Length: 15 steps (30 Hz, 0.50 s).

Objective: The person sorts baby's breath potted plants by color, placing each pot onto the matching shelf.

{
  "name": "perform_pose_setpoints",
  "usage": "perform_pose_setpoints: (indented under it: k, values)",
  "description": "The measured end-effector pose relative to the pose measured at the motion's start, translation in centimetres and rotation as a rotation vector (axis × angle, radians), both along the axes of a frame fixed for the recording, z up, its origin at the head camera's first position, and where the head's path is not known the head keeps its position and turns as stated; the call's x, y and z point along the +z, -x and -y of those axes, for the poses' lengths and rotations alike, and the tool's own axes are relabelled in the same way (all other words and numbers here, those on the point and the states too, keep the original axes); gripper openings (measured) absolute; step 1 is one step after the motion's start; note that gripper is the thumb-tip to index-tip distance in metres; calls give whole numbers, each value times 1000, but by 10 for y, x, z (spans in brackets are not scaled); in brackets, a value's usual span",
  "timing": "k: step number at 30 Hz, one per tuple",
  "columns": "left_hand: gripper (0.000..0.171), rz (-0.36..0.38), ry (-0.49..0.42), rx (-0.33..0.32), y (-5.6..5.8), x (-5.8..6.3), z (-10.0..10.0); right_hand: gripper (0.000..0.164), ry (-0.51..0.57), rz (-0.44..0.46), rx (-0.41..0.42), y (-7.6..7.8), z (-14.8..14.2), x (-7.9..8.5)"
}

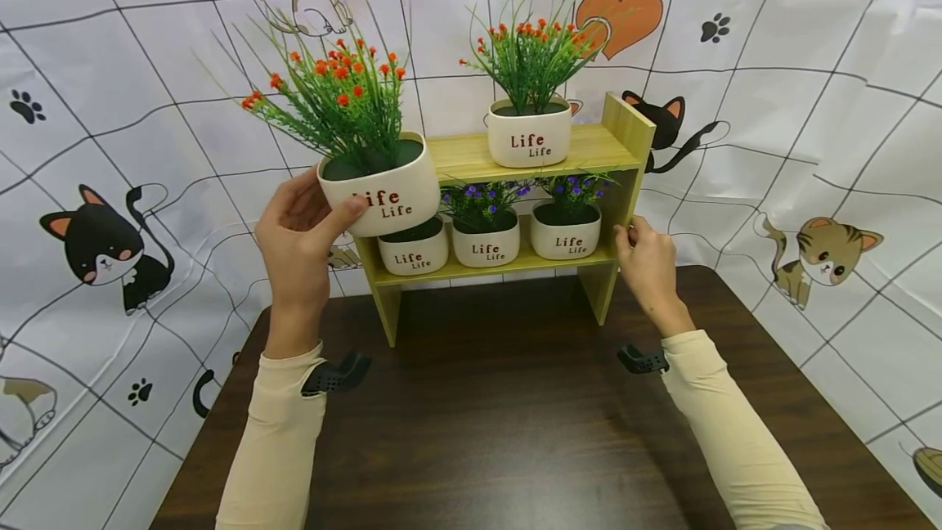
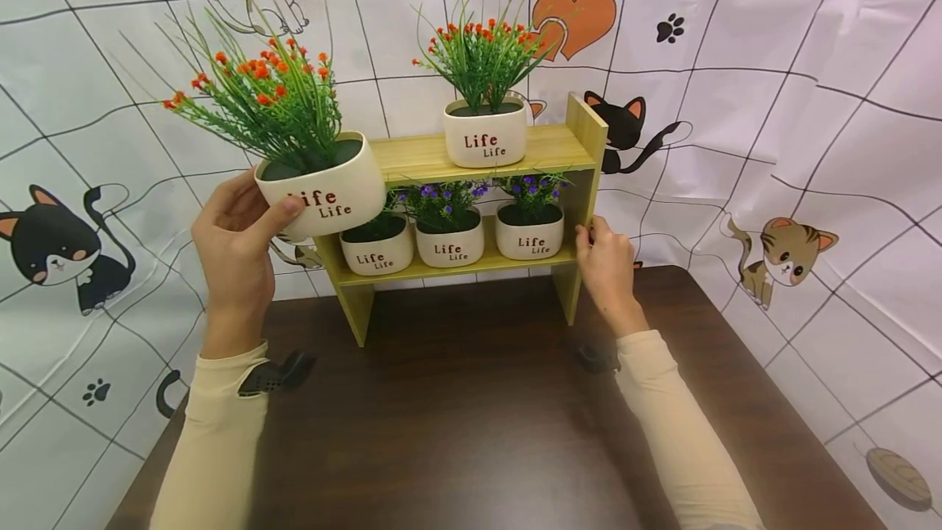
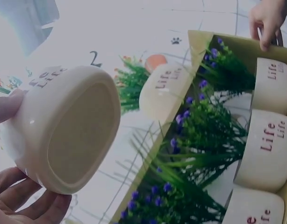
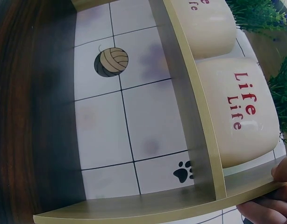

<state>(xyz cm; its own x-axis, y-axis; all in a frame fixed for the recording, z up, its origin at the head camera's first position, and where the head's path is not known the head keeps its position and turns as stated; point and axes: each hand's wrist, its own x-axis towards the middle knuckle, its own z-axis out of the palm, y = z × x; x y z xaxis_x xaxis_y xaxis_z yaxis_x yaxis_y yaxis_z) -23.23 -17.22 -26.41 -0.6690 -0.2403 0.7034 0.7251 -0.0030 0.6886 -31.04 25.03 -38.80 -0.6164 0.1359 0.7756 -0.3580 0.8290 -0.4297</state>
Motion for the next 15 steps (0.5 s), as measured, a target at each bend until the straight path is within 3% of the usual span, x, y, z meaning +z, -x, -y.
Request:
perform_pose_setpoints:
  k: [15]
  values:
    - [51,40,48,-5,26,19,-25,16,1,-8,8,2,-1,-2]
